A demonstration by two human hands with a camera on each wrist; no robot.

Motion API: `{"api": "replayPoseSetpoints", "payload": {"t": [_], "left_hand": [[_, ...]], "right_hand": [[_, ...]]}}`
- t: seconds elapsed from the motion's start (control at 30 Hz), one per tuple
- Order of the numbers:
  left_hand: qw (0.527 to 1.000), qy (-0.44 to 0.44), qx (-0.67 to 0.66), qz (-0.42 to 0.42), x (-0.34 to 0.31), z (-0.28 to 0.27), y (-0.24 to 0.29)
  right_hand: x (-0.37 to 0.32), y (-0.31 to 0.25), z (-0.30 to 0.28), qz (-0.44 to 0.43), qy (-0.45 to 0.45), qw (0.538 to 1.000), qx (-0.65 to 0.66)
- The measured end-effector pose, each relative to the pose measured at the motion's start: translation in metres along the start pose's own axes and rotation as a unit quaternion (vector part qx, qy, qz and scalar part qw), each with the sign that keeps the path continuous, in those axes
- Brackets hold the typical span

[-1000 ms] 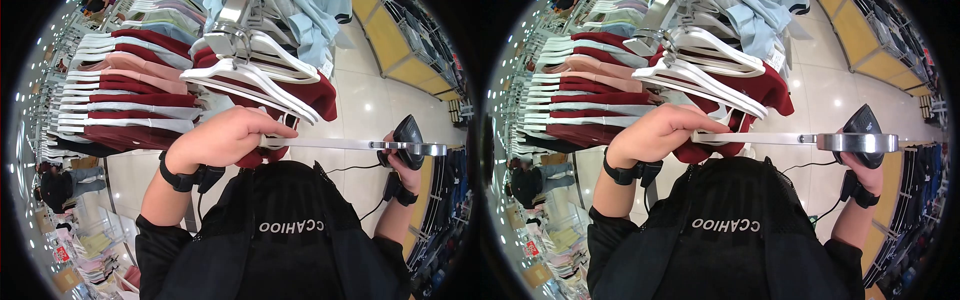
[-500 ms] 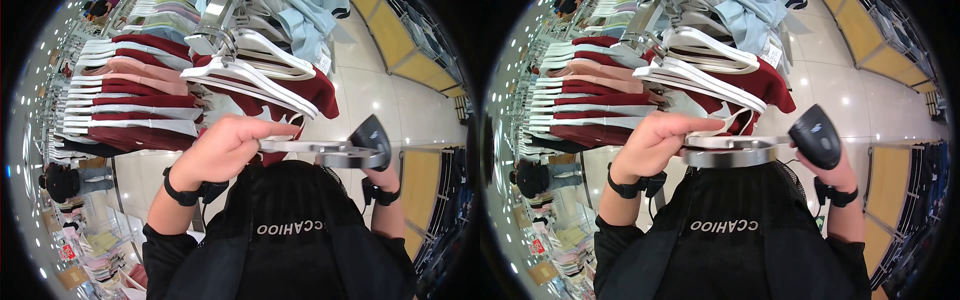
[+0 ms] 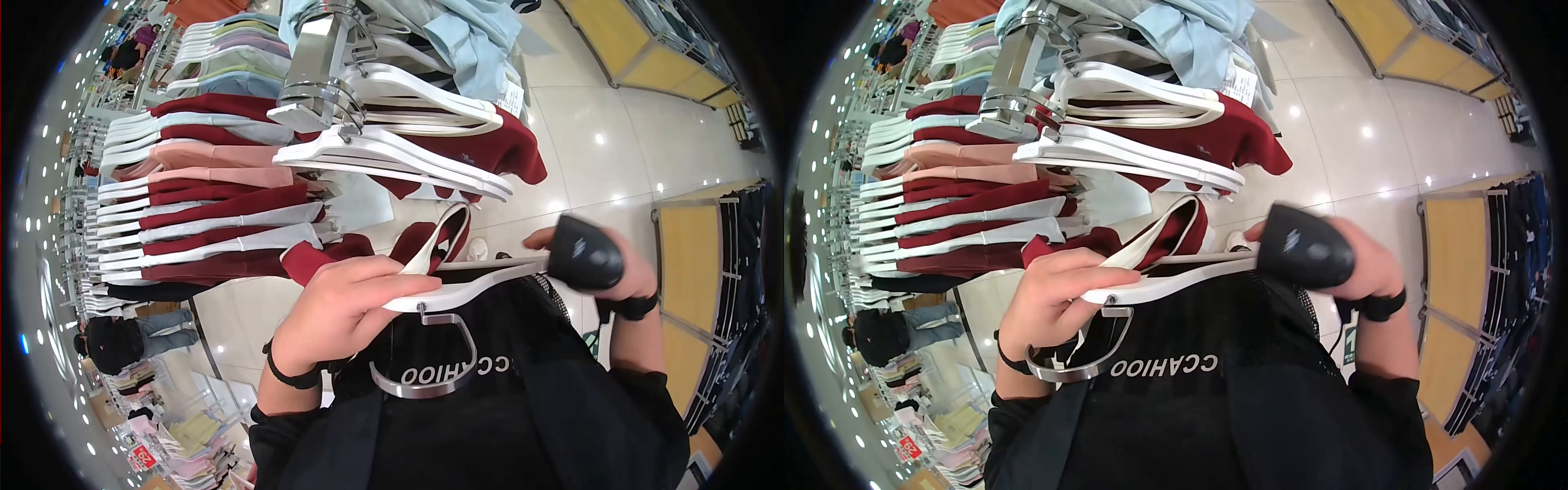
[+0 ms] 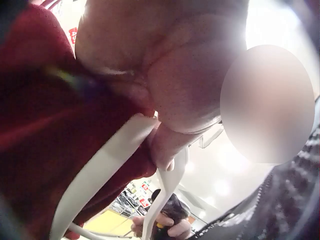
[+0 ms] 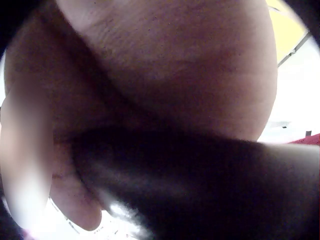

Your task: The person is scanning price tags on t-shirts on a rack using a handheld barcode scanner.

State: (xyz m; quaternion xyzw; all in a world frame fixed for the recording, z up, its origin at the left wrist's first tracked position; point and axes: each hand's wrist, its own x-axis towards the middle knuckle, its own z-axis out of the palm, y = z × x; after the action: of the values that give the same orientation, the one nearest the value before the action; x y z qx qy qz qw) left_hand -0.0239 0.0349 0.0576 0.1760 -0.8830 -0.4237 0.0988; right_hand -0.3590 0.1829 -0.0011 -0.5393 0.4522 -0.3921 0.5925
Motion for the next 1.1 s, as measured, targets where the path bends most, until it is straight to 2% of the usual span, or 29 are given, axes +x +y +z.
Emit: {"api": "replayPoseSetpoints", "payload": {"t": [0.07, 0.13, 0.17, 0.2, 0.27, 0.33, 0.4, 0.47, 0.53, 0.67, 0.73, 0.8, 0.83, 0.87, 0.93, 0.97, 1.0, 1.1], "left_hand": [[1.000, -0.009, -0.026, 0.006, 0.000, 0.000, 0.001], [0.999, -0.029, -0.024, 0.008, 0.002, 0.003, 0.007], [0.999, -0.035, -0.019, 0.022, 0.004, 0.006, 0.009], [0.998, -0.041, -0.014, 0.037, 0.005, 0.008, 0.010], [0.998, -0.050, -0.016, 0.041, 0.009, 0.012, 0.012], [0.997, -0.057, -0.019, 0.045, 0.011, 0.017, 0.014], [0.996, -0.054, -0.043, 0.055, 0.012, 0.023, 0.014], [0.996, -0.030, -0.064, 0.062, 0.014, 0.027, 0.016], [0.995, -0.014, -0.084, 0.061, 0.012, 0.025, 0.019], [0.990, 0.051, -0.132, 0.015, -0.005, 0.019, 0.014], [0.986, 0.106, -0.129, 0.004, -0.015, 0.019, 0.005], [0.976, 0.168, -0.120, -0.065, -0.018, 0.017, 0.004], [0.975, 0.158, -0.138, -0.069, -0.021, 0.014, 0.003], [0.978, 0.177, -0.076, -0.075, -0.017, 0.015, 0.001], [0.974, 0.181, -0.088, -0.101, -0.017, 0.015, -0.002], [0.949, 0.268, -0.121, -0.114, -0.016, 0.022, -0.010], [0.931, 0.293, -0.150, -0.154, -0.018, 0.024, -0.008], [0.953, 0.264, -0.098, -0.113, -0.017, 0.016, -0.014]], "right_hand": [[-0.005, 0.001, -0.015, -0.001, 0.037, 0.997, 0.075], [-0.001, -0.017, -0.020, 0.090, 0.090, 0.989, 0.075], [0.004, -0.006, -0.025, 0.129, 0.078, 0.989, -0.011], [0.017, -0.005, -0.022, 0.044, 0.052, 0.981, -0.181], [0.043, 0.011, -0.006, -0.045, 0.034, 0.975, -0.214], [0.067, 0.030, 0.015, -0.099, 0.052, 0.982, -0.154], [0.084, 0.038, 0.024, -0.193, 0.071, 0.944, -0.257], [0.087, 0.050, 0.025, -0.191, 0.082, 0.936, -0.283], [0.082, 0.059, 0.020, -0.072, 0.043, 0.932, -0.353], [0.055, 0.067, 0.011, -0.026, 0.081, 0.955, -0.285], [0.039, 0.061, 0.002, -0.005, 0.170, 0.957, -0.236], [0.016, 0.058, -0.025, 0.011, 0.208, 0.959, -0.191], [0.014, 0.063, -0.027, -0.011, 0.223, 0.947, -0.233], [0.004, 0.057, -0.040, 0.112, 0.289, 0.935, -0.172], [0.004, 0.052, -0.046, 0.097, 0.342, 0.923, -0.144], [-0.001, 0.045, -0.057, 0.094, 0.358, 0.924, -0.101], [-0.005, 0.039, -0.066, 0.091, 0.367, 0.924, -0.058], [-0.008, 0.030, -0.064, 0.098, 0.350, 0.930, -0.051]]}}
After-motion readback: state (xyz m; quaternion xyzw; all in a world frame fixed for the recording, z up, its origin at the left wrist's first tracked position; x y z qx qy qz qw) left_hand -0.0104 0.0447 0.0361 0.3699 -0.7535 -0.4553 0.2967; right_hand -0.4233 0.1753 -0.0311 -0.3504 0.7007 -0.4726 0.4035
